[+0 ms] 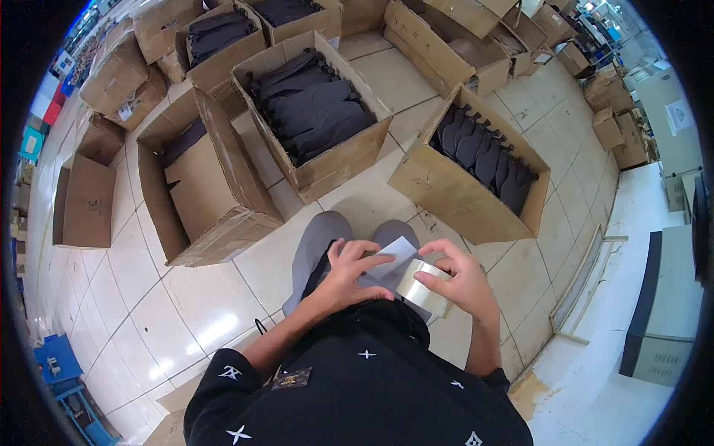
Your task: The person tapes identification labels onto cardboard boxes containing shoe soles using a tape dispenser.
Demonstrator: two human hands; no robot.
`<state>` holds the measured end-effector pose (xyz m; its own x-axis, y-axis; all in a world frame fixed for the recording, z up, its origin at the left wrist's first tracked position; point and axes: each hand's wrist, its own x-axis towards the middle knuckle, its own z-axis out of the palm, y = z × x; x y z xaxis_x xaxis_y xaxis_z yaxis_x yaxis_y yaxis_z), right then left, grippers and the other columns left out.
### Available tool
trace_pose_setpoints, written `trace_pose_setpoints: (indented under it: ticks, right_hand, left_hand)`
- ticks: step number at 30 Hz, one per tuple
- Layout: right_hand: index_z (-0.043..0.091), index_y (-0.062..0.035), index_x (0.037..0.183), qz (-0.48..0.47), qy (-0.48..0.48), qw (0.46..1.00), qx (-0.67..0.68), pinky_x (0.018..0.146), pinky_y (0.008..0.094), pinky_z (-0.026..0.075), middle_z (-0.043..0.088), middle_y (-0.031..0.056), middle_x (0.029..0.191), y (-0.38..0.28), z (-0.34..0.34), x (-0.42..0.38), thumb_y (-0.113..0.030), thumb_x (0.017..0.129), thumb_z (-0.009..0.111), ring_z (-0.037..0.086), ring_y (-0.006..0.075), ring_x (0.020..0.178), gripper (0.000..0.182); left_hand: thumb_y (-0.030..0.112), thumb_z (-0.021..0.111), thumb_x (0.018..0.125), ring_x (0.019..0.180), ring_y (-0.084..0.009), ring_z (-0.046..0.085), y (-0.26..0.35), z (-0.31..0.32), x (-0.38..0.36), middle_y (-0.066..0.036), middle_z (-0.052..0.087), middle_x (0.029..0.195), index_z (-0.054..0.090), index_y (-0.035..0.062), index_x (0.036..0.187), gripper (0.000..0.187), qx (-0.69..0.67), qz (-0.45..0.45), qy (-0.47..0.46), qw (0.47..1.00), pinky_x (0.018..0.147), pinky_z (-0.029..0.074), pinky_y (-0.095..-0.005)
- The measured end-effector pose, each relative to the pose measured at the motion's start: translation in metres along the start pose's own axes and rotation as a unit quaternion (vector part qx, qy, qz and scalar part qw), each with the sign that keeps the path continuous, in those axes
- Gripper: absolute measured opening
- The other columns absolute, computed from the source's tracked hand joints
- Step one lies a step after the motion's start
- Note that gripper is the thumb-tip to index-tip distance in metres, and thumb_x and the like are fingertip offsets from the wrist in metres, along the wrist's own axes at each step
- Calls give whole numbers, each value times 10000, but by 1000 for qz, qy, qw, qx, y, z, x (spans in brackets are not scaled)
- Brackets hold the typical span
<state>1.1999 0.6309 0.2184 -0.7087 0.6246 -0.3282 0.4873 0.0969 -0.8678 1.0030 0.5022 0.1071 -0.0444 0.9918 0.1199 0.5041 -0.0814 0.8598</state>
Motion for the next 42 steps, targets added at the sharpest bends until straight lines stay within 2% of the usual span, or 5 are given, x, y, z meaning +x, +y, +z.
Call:
trace_pose_setpoints:
  ticks: [16,28,32,38,42]
  right_hand:
    - [544,-55,1159,58,-35,995,76,624,223,444,704,82,783,6,-4,-5,-209,853,738,601,62,715,394]
    - [571,-87,1206,25,-76,995,-56,800,316,495,682,75,1000,28,5,-12,-454,822,746,629,168,900,560]
    - [626,-81,1183,4,-171,969,176,835,309,489,667,63,1051,22,2,-14,-576,844,664,617,151,935,601]
    - [702,-68,1063,-22,-135,989,55,785,281,485,708,50,954,20,7,-11,-392,972,559,625,130,882,366]
    - [721,-63,1007,-36,-83,996,-17,714,290,500,724,85,889,19,5,-14,-302,953,603,660,168,782,272]
  left_hand:
    - [205,743,749,1198,-153,519,12,-15,7,66,579,1049,724,217,897,149,216,212,101,948,1056,134,-571]
    - [161,622,781,1139,-64,593,35,-70,0,93,650,1072,689,247,842,125,534,412,183,715,969,213,-568]
    - [139,585,779,1104,-24,601,45,-86,9,106,643,1040,652,242,805,125,504,415,195,732,954,235,-551]
    - [105,640,761,1124,-72,604,39,-83,3,87,653,1045,668,250,817,159,516,444,166,713,998,192,-535]
    - [226,690,798,1126,-155,595,19,-74,9,44,655,1060,693,216,873,76,447,320,170,818,1031,179,-510]
